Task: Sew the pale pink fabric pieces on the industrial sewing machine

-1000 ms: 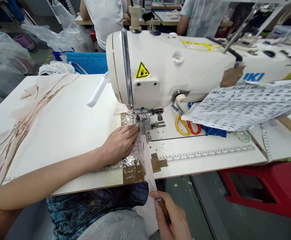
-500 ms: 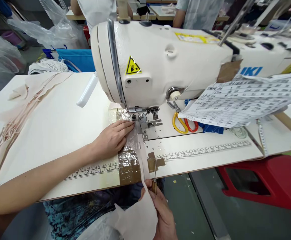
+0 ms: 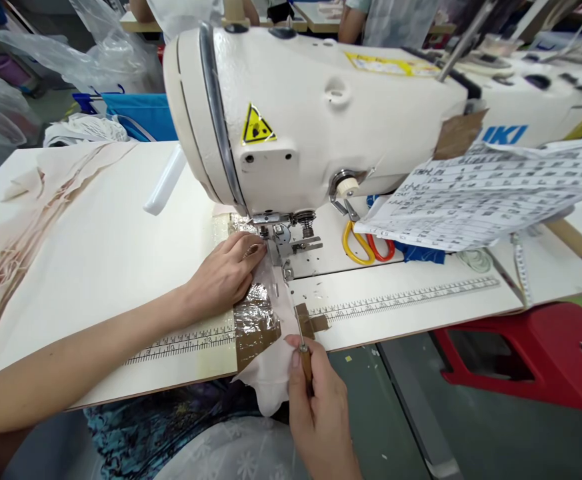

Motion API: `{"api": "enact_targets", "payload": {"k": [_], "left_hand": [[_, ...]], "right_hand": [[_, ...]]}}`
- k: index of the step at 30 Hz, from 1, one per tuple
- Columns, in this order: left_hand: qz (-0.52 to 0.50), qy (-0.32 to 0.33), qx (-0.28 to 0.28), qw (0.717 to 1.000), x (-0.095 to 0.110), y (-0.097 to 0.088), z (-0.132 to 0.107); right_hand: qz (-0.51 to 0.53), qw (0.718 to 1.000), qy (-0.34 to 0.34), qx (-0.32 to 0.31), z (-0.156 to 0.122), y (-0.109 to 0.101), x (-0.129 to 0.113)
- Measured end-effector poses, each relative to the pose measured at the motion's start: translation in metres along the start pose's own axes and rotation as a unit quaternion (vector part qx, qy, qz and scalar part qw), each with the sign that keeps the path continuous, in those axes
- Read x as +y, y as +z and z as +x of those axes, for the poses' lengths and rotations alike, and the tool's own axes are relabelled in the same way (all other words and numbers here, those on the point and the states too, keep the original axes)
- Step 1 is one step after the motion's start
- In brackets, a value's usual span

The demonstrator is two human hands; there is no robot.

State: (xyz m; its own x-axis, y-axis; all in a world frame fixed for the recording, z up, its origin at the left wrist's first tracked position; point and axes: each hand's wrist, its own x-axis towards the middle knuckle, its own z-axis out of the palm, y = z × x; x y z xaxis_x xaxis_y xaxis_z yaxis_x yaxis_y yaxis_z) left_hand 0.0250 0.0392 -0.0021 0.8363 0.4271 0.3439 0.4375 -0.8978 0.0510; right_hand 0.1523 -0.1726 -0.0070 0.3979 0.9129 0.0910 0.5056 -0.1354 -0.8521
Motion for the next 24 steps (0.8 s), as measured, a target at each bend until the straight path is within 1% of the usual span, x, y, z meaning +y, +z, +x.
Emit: {"api": "enact_targets", "payload": {"k": [4,10,15,19,22,24], "left_hand": [[-0.022,-0.002,0.009,1.000,-0.005,0.001,0.002],[-0.099,0.025,0.026,0.994,-0.013,0.001,-0.001],[-0.078,0.029,0.023,0.996,-0.015,0.002,0.000],[-0.042,0.010,0.034,0.998,-0.013,0.004,-0.001],[-0.059,0.003,0.041,0.997,-0.013,0.005,-0.002],[-0.069,0.014,0.043,0.997,-0.013,0.005,-0.003]], "right_hand": [[-0.020,1.000,-0.018,0.002,0.007,0.000,-0.001],[-0.043,0.998,-0.038,-0.008,0.016,-0.002,-0.006],[-0.046,0.998,-0.034,-0.025,0.026,-0.001,-0.012],[-0.030,0.999,-0.038,-0.015,0.033,0.004,-0.009],[-0.020,0.999,-0.044,-0.009,0.037,0.008,-0.007],[-0.026,0.998,-0.052,-0.011,0.041,0.008,-0.008]]}}
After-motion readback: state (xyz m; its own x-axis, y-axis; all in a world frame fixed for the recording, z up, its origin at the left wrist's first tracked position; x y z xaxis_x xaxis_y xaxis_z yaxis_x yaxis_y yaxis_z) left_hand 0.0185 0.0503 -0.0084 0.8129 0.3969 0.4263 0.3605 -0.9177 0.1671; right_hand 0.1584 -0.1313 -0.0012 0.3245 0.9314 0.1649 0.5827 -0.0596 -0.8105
